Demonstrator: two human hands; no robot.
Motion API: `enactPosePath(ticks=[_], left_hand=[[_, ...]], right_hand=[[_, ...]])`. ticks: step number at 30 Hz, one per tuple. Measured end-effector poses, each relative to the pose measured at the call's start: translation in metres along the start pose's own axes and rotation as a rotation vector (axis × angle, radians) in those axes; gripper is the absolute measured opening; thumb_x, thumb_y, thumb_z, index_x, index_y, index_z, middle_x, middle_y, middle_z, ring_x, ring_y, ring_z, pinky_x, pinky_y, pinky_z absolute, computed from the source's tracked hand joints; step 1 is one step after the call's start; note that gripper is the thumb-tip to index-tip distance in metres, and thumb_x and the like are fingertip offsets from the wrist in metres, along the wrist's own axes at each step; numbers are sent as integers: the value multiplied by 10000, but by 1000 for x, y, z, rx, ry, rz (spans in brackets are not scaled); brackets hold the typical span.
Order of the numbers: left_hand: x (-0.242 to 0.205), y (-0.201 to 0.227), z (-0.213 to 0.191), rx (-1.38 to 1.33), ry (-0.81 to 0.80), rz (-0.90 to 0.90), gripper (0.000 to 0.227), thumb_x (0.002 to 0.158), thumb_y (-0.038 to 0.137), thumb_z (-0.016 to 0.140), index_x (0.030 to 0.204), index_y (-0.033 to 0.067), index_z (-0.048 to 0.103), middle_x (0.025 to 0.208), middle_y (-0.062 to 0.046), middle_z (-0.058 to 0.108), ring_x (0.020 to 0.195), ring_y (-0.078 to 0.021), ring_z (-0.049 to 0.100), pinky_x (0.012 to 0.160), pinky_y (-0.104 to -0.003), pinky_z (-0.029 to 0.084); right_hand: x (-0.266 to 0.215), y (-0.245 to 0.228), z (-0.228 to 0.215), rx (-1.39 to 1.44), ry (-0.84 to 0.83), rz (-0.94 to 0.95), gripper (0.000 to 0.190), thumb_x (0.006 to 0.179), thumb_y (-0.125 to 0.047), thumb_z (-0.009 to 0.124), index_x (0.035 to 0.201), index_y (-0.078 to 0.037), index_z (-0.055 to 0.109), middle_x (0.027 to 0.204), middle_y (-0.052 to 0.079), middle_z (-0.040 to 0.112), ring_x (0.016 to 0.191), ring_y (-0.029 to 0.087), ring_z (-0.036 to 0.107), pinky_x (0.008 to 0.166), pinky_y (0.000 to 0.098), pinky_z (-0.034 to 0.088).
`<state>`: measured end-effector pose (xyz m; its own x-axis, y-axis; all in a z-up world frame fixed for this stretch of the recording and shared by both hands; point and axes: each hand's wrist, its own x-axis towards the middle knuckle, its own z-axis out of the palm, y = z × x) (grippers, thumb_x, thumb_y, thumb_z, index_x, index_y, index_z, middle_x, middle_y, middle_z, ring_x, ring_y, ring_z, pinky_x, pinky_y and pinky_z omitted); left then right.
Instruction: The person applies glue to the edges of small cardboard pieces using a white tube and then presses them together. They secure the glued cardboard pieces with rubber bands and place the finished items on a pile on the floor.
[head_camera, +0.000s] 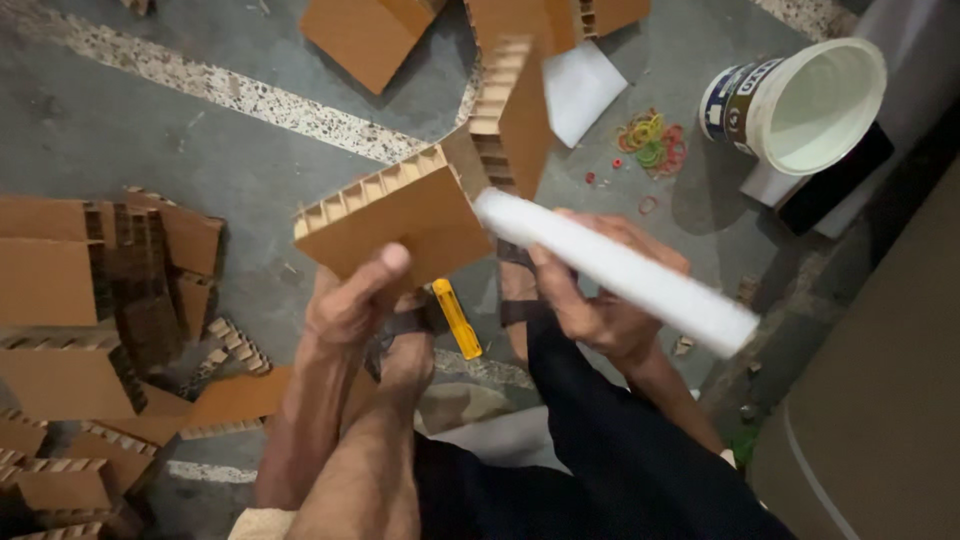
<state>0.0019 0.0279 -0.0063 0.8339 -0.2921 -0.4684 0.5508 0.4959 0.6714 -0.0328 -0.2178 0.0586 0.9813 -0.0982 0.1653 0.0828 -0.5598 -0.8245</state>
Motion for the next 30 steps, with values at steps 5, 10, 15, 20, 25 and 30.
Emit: enactPosePath(ticks=[5, 10, 15, 20, 25, 30], left_hand=[[7, -14, -18, 235, -229, -97, 411, 958, 96, 736, 1327, -48, 625, 1102, -131, 670, 964, -215, 642, 810, -344, 555], [-2, -25, -16, 132, -171, -150, 502, 884, 51, 727, 1359, -3, 572, 1236, -113, 677, 1141, -213, 660, 961, -351, 566], [-13, -31, -21, 182, -143, -191, 477, 888, 13, 736, 1344, -38, 606, 1221, -129, 701, 1134, -215, 672, 970, -356, 562], [-12, -39, -29, 118, -81, -223, 510, 853, 30, 771, 1324, -21, 581, 1196, -115, 698, 1088, -203, 673, 923, -349, 569], [-8, -29, -39, 169, -137, -126, 438, 887, 37, 759, 1296, -46, 624, 1141, -103, 700, 1033, -188, 677, 895, -325, 572], [-6, -17, -36, 2, -93, -181, 389, 891, 16, 722, 1258, -64, 618, 998, -131, 682, 808, -210, 664, 671, -325, 544]], right_hand=[[15, -7, -3, -50, -37, -28, 220, 879, 22, 809, 1080, 45, 724, 1034, 145, 755, 811, 193, 739, 715, 289, 601], [21, -4, 7, 130, 65, 76, 221, 963, 6, 781, 1172, 48, 725, 1021, 155, 739, 867, 179, 745, 743, 275, 611], [29, -2, 10, 128, 50, 33, 229, 985, 6, 787, 1195, 55, 711, 1046, 171, 740, 914, 178, 754, 753, 267, 622], [38, 0, 2, 141, 1, -96, 205, 940, -4, 762, 1140, -2, 716, 1038, 169, 762, 872, 201, 776, 731, 279, 660], [20, -13, -11, -48, -132, -25, 216, 869, 5, 775, 1075, 53, 731, 943, 176, 760, 793, 211, 750, 674, 299, 602], [0, -7, -4, -26, -159, 53, 202, 839, 3, 789, 1028, 50, 736, 919, 165, 759, 769, 218, 746, 666, 308, 586]])
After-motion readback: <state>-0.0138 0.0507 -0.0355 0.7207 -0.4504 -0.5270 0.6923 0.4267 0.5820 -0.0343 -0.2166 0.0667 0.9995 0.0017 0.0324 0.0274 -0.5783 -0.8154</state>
